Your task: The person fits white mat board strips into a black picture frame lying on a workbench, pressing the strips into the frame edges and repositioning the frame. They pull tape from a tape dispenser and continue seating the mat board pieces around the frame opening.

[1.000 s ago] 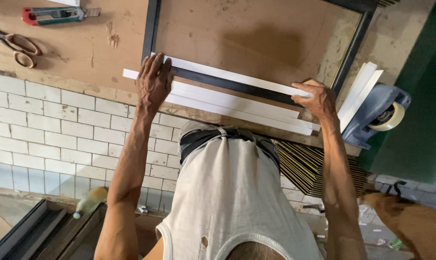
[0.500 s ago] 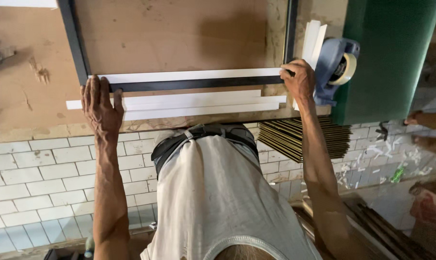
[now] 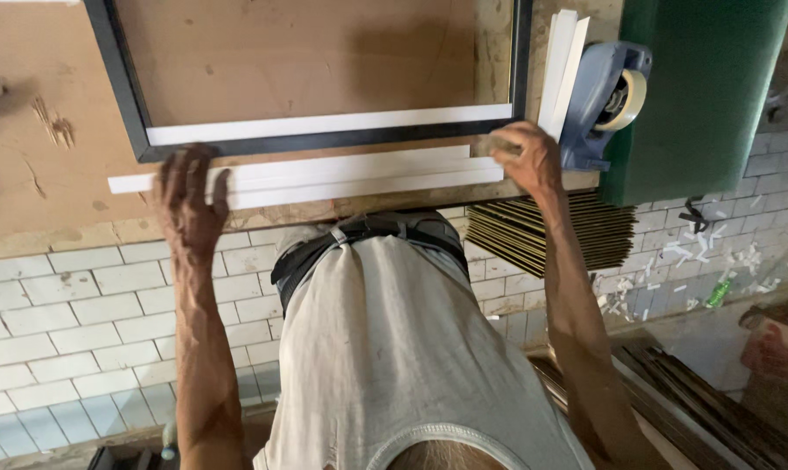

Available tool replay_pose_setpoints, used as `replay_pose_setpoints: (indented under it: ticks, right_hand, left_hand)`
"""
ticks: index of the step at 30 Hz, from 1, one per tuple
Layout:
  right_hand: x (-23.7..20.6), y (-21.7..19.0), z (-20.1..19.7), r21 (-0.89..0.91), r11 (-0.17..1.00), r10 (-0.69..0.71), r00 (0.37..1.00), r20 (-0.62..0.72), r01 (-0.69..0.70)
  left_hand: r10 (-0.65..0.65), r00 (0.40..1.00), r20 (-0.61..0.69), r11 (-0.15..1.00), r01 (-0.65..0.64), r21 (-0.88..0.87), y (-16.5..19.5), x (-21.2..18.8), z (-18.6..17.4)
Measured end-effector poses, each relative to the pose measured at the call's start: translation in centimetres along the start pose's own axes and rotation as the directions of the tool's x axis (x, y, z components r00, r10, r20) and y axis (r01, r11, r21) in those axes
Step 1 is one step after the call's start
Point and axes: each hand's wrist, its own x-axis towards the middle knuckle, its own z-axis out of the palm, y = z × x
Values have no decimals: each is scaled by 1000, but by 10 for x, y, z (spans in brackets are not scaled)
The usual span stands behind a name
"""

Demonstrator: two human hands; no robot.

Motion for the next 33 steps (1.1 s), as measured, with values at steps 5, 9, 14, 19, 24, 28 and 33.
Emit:
replay_pose_setpoints:
  ticks: [5, 9, 14, 19, 24, 28, 33]
  right_hand:
    - [-26, -31, 9, -79, 974, -198, 970, 143, 211]
    - [-30, -41, 16, -131, 962, -234, 970, 63, 241]
    - [-35, -38, 18, -80, 965, -247, 969, 29, 248]
    - [-37, -31, 22, -148, 933, -335, 942, -25, 328]
    - [-43, -30, 11, -138, 972, -177, 981, 84, 188]
    - [-45, -50, -10, -9, 997, -67, 959, 274, 72]
    - [-14, -121, -1, 663, 726, -442, 863, 245, 183]
  left_hand:
    - [138, 976, 166, 970, -100, -220, 61, -6, 14]
    - [213, 959, 186, 956, -165, -243, 91, -1, 10]
    - [150, 967, 207, 960, -92, -264, 95, 5, -1]
    - [160, 975, 154, 946, -108, -304, 96, 7, -3]
    - [136, 984, 119, 931, -85, -356, 99, 12, -23]
    - [183, 977, 111, 898, -120, -423, 108, 34, -56]
    - [416, 909, 24, 900, -407, -154, 134, 85, -100]
